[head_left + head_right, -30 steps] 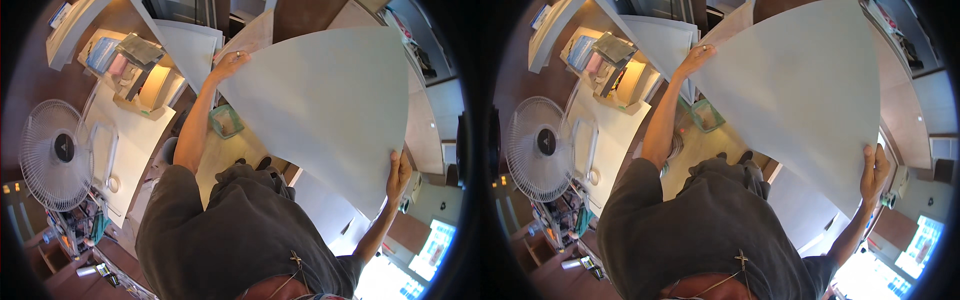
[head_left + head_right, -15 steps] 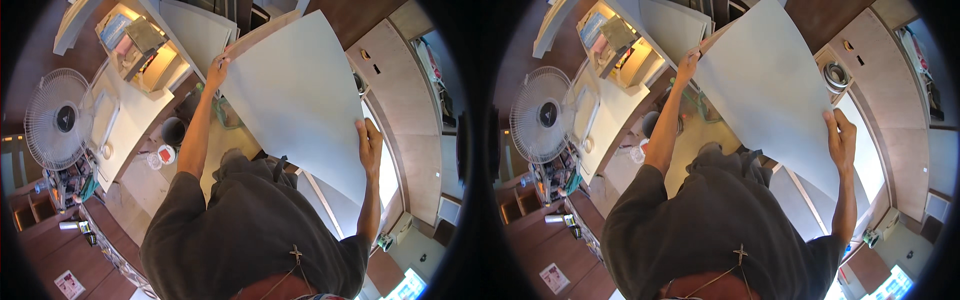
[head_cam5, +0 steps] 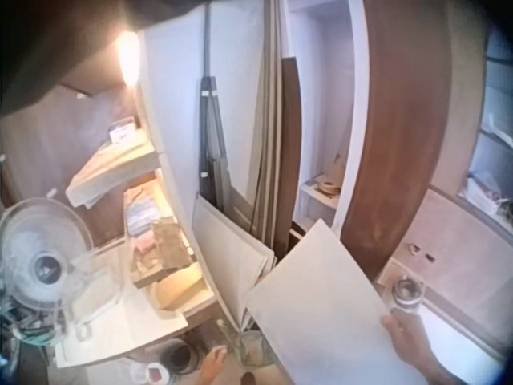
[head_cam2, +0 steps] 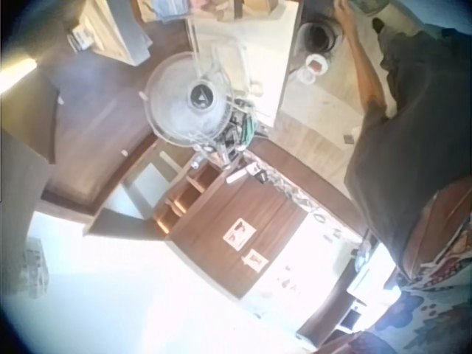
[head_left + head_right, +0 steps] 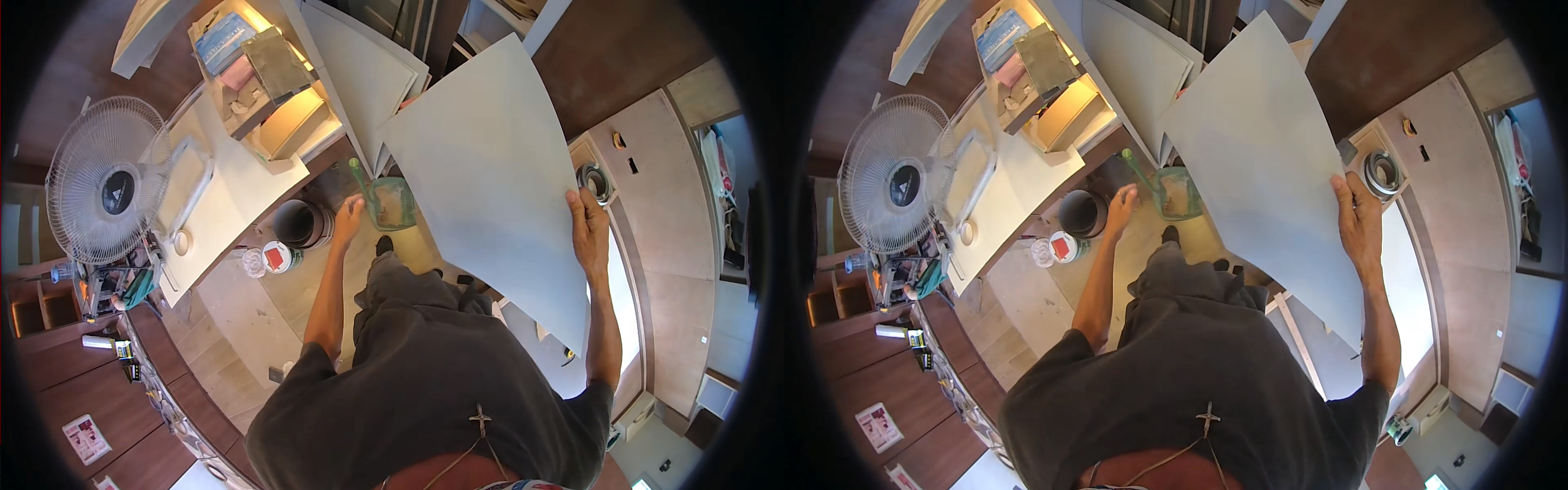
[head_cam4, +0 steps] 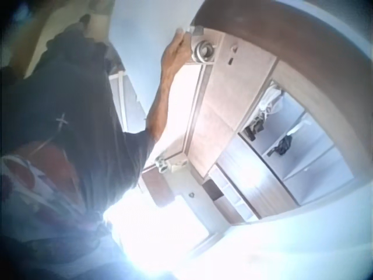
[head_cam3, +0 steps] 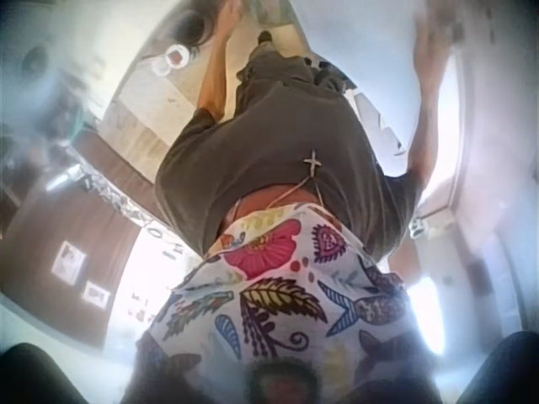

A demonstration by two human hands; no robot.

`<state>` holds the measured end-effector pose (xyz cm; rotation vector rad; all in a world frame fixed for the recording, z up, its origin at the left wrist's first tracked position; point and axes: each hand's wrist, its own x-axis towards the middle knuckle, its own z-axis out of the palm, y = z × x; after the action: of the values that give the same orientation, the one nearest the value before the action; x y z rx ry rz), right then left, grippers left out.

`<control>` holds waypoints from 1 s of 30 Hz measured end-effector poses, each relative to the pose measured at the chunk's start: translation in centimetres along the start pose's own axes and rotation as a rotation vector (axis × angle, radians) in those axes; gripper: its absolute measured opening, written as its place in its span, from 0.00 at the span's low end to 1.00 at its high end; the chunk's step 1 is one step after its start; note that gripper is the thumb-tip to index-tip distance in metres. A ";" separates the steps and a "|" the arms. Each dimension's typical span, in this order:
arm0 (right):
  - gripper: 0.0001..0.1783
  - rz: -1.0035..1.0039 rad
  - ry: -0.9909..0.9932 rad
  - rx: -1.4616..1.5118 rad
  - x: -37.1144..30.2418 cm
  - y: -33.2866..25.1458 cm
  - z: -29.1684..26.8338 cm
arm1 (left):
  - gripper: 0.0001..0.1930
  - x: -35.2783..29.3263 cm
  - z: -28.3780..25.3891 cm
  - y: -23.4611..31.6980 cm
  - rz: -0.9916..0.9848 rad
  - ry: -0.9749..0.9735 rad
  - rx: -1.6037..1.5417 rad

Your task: The person handles various wooden panels and trim pieces in a workshop, positioning them on a large workbench. They use a utility knife to cut materials and a tape measure to mark dimensions. The person also wipes the surface of a large panel with a cloth and organizes tools and materials around the workspace.

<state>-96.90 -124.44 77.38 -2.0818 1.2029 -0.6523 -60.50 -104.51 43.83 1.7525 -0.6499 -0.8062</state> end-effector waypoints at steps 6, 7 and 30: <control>0.20 -0.058 0.027 -0.054 4.1 -2.7 4.2 | 0.20 -0.9 -0.8 -2.4 -0.143 -0.134 0.031; 0.19 -0.048 0.029 -0.067 5.1 -3.2 4.9 | 0.20 -0.8 -0.8 -2.4 -0.124 -0.162 0.017; 0.20 -0.127 -0.099 -0.012 35.9 -12.0 33.0 | 0.23 -7.2 -15.4 -12.0 -0.695 -0.082 0.008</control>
<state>-50.98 -142.43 67.58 -2.1874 1.0280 -0.5932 -52.48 -86.47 37.30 1.9783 -0.0734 -1.3472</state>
